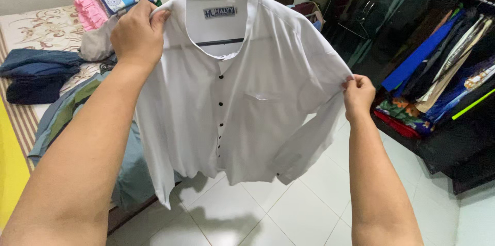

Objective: The person takes a white shirt from a closet, buttons it and fastens the collar, then takes a green shirt from a bed and places both shirts into the closet.

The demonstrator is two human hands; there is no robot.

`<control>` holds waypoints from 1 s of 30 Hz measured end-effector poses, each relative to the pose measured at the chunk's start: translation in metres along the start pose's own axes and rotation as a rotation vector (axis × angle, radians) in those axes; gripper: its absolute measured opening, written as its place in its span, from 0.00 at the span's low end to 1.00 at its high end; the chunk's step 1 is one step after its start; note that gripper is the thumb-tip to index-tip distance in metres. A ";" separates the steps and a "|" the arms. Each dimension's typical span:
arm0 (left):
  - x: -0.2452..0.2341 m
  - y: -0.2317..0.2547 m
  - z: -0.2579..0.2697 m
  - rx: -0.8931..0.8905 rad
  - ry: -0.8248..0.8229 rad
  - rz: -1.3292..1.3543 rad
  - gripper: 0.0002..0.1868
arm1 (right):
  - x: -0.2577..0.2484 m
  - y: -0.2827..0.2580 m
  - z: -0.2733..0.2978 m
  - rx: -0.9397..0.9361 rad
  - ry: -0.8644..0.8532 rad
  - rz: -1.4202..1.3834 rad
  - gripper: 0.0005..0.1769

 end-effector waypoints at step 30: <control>-0.031 0.037 0.015 0.224 0.046 0.005 0.15 | 0.167 -0.231 0.085 -0.483 -0.388 0.343 0.17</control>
Point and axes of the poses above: each hand's wrist, its own z-axis away from the middle knuckle, its own x-axis out of the palm, y = z × x, the point moved 9 cm from there along -z, towards the middle knuckle, and after that the axes turned 10 degrees about -y, right-handed, at the moved point
